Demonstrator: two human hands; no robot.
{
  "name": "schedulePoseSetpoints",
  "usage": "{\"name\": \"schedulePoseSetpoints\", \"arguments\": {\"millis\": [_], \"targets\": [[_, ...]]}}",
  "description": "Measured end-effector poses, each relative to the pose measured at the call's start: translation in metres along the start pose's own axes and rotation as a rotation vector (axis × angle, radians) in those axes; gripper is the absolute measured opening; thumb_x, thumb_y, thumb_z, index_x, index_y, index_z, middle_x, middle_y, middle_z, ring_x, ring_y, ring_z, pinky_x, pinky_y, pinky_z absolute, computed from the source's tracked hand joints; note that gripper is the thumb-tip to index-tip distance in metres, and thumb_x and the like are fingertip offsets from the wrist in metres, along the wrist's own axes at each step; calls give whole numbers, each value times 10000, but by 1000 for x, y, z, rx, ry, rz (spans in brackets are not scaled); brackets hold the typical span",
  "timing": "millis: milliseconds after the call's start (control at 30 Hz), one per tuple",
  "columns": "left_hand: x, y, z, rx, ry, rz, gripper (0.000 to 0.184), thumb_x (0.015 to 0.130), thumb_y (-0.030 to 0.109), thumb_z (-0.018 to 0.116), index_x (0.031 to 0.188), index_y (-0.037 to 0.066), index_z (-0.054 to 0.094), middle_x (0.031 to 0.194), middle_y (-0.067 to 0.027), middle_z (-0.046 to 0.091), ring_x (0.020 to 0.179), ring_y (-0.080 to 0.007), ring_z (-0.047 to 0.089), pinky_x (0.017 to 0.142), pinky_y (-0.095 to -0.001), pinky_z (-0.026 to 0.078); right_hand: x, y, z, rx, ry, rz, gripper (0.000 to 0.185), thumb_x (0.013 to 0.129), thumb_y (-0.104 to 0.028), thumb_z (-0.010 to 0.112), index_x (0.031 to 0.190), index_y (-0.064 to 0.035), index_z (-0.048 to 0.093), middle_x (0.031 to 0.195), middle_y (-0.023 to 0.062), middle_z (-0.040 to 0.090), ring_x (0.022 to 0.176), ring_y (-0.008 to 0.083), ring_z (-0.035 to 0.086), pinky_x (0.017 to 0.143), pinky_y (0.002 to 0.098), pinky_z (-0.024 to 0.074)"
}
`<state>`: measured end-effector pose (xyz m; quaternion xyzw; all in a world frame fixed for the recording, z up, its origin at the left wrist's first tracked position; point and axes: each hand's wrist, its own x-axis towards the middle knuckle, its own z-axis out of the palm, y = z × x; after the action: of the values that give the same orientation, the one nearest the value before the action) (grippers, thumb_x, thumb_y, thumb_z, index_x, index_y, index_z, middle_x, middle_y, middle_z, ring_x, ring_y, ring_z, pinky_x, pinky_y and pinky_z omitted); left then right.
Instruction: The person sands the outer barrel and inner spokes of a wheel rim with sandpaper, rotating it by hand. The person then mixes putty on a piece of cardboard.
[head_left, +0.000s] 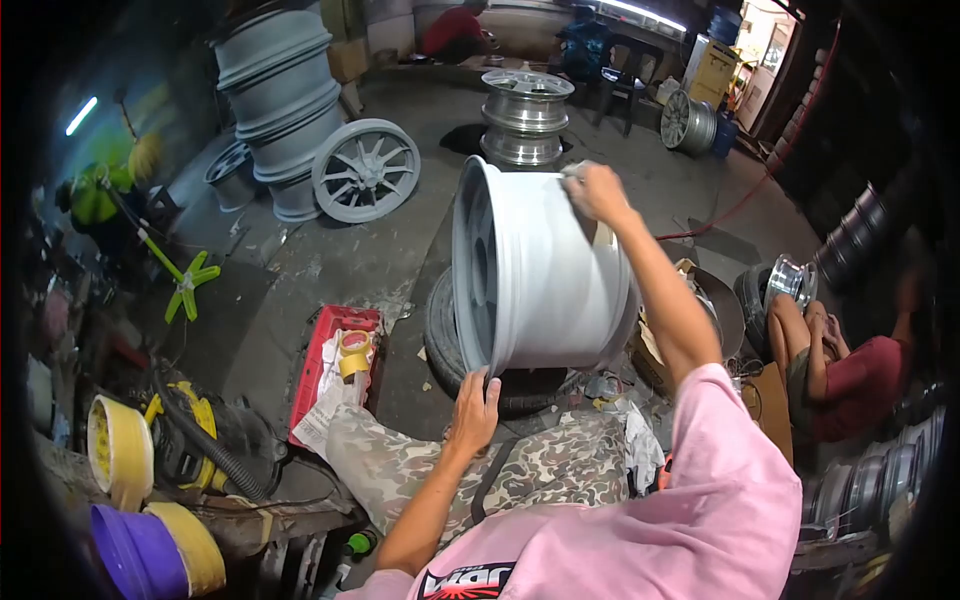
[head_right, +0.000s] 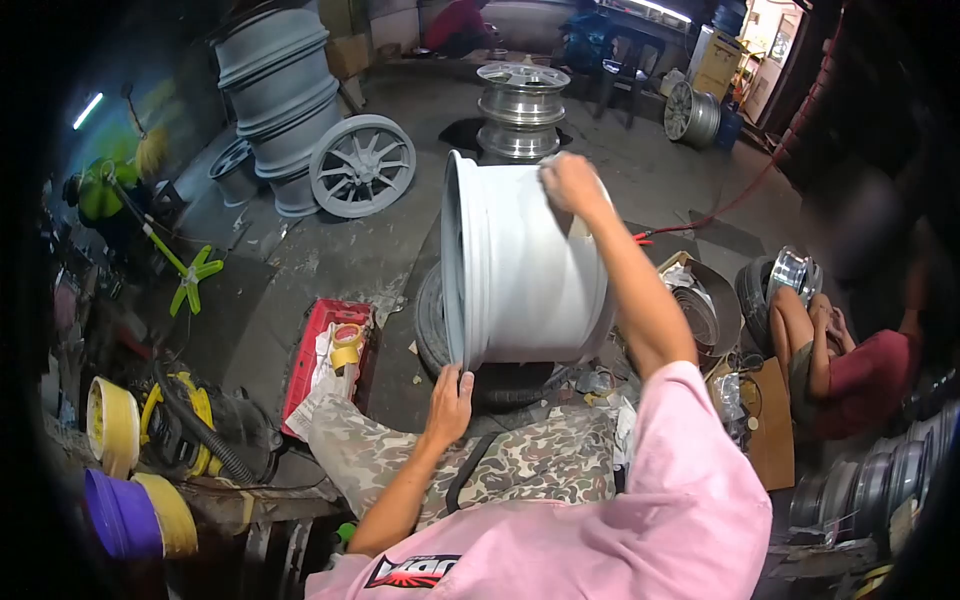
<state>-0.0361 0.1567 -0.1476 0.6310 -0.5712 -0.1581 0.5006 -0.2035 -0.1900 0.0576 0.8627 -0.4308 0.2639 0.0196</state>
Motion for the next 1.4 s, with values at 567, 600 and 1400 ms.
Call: {"name": "schedulePoseSetpoints", "arguments": {"millis": [567,600,1400], "targets": [[2,-51,45,-40,79,61,500,1080,409,370,965,-55,519,927,-304,524,861,-548,519,749,-554,425,-117,10,-11,-75,290,-88,360,1018,-216,507,1287,-43,673,1301,143,660,1235,292,601,1184,552,295],[3,-56,47,-35,79,61,488,1085,389,372,969,-62,520,902,-304,521,835,-547,512,741,-555,423,-83,20,-8,-37,211,-46,367,1030,-256,483,1238,-40,695,1267,168,670,1200,318,614,1166,556,315],[168,59,-17,-143,61,-122,783,1062,600,312,790,-77,596,626,-251,529,611,-370,520,649,-494,426,-23,-54,29,175,28,199,351,1008,-266,543,1238,-49,696,1232,191,670,1142,387,605,1011,489,432]]}}
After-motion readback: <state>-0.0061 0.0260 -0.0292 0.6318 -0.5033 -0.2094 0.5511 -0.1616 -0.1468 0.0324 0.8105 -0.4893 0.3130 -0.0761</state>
